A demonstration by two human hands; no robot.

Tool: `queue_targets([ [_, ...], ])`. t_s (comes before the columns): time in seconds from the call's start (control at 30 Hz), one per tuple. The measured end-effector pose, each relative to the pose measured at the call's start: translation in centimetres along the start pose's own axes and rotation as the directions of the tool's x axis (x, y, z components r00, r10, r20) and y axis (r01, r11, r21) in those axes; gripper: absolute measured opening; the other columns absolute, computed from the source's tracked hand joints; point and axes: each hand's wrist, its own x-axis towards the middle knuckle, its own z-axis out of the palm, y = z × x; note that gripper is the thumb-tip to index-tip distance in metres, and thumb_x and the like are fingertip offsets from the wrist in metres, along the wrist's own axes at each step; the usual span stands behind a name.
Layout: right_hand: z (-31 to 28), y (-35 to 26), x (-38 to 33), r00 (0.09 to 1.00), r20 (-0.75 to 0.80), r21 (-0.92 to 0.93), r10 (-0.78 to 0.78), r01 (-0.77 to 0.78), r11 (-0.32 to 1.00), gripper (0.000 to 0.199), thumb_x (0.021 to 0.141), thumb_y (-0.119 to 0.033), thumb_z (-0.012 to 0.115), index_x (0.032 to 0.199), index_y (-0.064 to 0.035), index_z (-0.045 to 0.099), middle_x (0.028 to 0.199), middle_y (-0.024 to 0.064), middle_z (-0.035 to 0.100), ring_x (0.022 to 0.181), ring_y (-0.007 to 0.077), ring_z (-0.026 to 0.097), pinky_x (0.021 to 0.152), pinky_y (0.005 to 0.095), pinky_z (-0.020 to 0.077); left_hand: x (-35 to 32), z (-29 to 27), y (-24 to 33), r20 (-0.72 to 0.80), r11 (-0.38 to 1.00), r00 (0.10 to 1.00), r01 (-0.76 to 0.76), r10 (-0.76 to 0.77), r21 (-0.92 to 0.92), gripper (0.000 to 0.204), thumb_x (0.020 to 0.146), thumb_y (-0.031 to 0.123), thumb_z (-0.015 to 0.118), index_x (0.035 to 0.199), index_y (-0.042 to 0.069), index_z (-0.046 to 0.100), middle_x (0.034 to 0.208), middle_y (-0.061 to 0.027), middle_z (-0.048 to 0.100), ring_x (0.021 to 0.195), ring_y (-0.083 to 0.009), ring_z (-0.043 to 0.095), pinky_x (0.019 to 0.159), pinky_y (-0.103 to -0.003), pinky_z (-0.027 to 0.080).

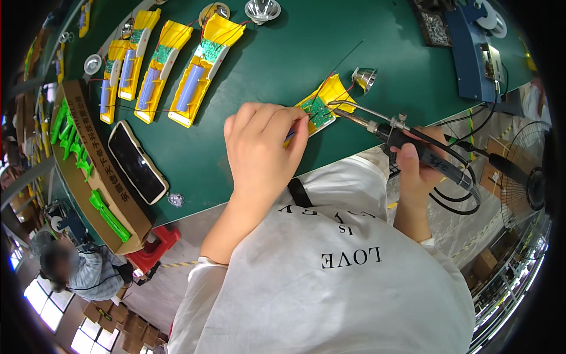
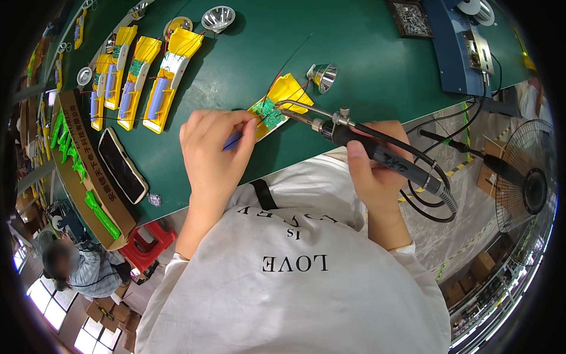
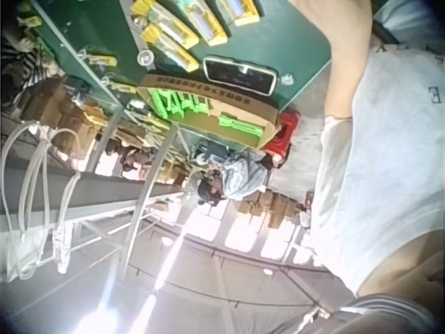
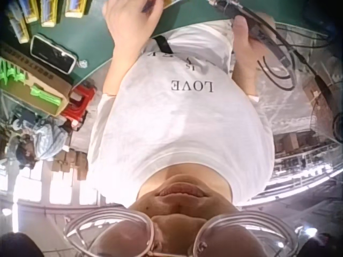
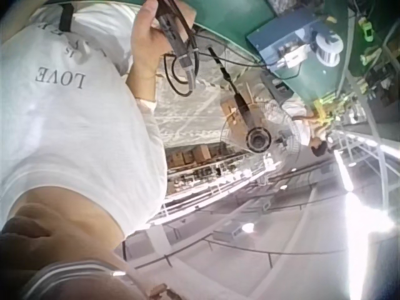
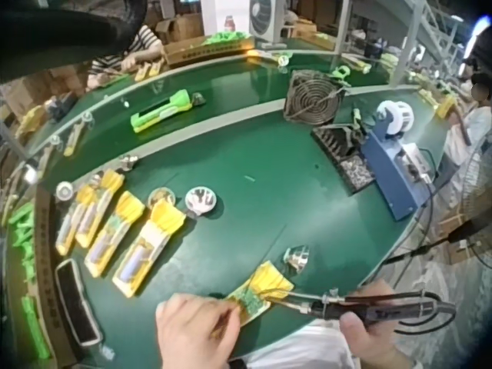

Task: The person solders internal wires to a circuit board and assembles components including a battery and a reflector into a flashlight housing, using a soldering iron.

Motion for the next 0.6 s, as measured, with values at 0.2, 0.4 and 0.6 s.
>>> queue_targets([
  [0.2, 0.5, 0.0, 0.0, 0.999, 0.045, 0.010, 0.015, -0.016, 1.000, 0.022, 0.070, -0.003, 0.057, 0.090, 0.0022, 0.051, 0.090, 0.0085, 0.053, 0.082, 0.0130, 0.050, 0.074, 0.0248, 0.0399, 0.1, 0.5, 0.0, -0.047, 1.000, 0.999, -0.003, 0.004, 0.021, 0.009, 0.063, 0.009, 0.066, 0.070, 0.010, 0.060, 0.069, 0.0008, 0.055, 0.068, -0.0171, 0.050, 0.062, -0.029, 0.034],
  [0.4, 0.5, -0.2, 0.0, 0.999, -0.039, 0.049, -0.012, 0.014, 0.999, 0.020, 0.071, -0.006, 0.057, 0.089, 0.0019, 0.050, 0.085, 0.0071, 0.053, 0.074, 0.0111, 0.050, 0.069, 0.0232, 0.0405, -0.3, 0.0, 0.4, -0.057, 1.000, 0.998, 0.007, -0.008, -0.010, 0.008, 0.065, 0.008, 0.065, 0.072, 0.009, 0.062, 0.071, 0.0003, 0.055, 0.069, -0.0174, 0.050, 0.062, -0.029, 0.036],
  [0.6, 0.6, -0.1, 0.2, 0.998, -0.050, 0.103, 0.027, -0.022, 0.994, 0.021, 0.072, -0.007, 0.057, 0.089, 0.0023, 0.050, 0.082, 0.0063, 0.053, 0.062, 0.0076, 0.048, 0.057, 0.0189, 0.0392, -0.9, -0.3, 0.0, 0.058, 0.960, 0.989, 0.145, -0.135, -0.240, 0.009, 0.065, 0.006, 0.064, 0.073, 0.008, 0.062, 0.071, -0.0007, 0.058, 0.069, -0.0174, 0.051, 0.065, -0.027, 0.037],
])
